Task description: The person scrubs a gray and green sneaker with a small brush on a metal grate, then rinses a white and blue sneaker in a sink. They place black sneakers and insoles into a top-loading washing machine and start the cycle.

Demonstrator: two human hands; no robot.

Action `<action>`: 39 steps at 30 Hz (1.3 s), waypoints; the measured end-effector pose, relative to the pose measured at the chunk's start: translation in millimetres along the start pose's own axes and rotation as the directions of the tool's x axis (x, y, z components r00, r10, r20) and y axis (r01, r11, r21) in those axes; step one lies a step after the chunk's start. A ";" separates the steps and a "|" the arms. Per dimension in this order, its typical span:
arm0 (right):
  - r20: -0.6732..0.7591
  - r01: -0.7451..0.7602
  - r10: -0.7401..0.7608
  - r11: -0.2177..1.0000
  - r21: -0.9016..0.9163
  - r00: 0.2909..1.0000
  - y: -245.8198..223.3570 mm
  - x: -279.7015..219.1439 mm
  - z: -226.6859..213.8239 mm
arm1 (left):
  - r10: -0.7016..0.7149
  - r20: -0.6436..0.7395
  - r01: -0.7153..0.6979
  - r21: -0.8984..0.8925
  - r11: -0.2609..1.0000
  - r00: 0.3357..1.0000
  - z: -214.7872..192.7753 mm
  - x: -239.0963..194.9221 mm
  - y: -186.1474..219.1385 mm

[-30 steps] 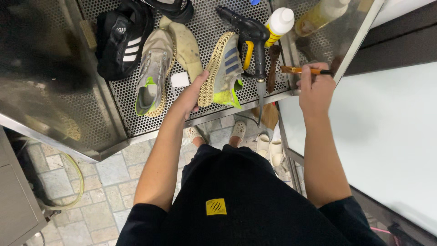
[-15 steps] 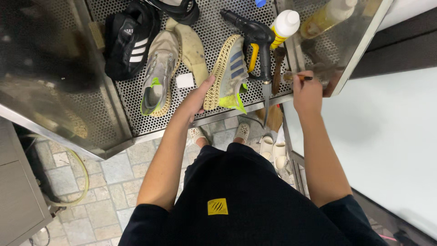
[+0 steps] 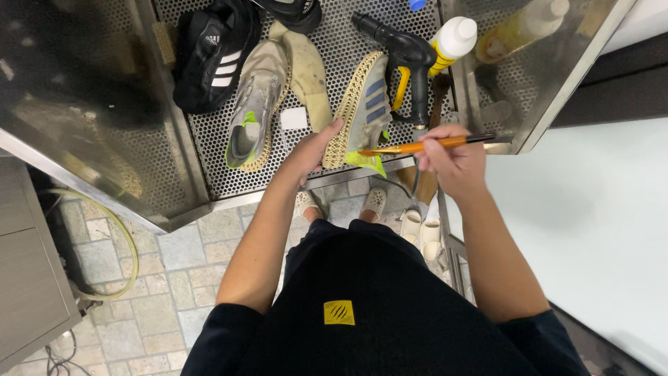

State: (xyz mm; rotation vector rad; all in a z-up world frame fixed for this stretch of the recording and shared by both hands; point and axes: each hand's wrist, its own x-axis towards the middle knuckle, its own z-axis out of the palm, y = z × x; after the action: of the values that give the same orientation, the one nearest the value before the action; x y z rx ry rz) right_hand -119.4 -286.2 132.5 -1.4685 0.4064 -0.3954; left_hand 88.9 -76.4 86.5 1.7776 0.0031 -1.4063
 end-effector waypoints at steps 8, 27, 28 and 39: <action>-0.060 0.052 -0.063 0.984 -0.169 0.996 13.5 37.3 8.7 | 0.029 0.010 -0.029 -0.030 0.999 1.000 -1.1 1.4 -6.4; -0.085 -0.073 0.075 0.997 0.034 0.994 15.9 29.4 -1.6 | 0.038 0.017 -0.038 -0.027 0.999 0.999 -1.6 -6.8 -6.9; -0.066 -0.077 0.077 0.997 0.007 0.995 18.7 28.2 -1.5 | 0.039 0.017 -0.038 -0.024 0.999 0.999 -2.3 -7.6 -7.3; -0.125 0.007 -0.016 0.998 -0.066 0.992 29.5 15.3 -12.8 | 0.010 0.013 -0.010 0.001 1.000 1.000 -5.1 -2.9 -14.2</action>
State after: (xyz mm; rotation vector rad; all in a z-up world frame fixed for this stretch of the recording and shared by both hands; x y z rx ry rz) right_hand -112.1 -303.0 101.9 -1.5150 0.5157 -0.4890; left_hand 85.1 -62.8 80.3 1.7673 -0.0139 -1.4113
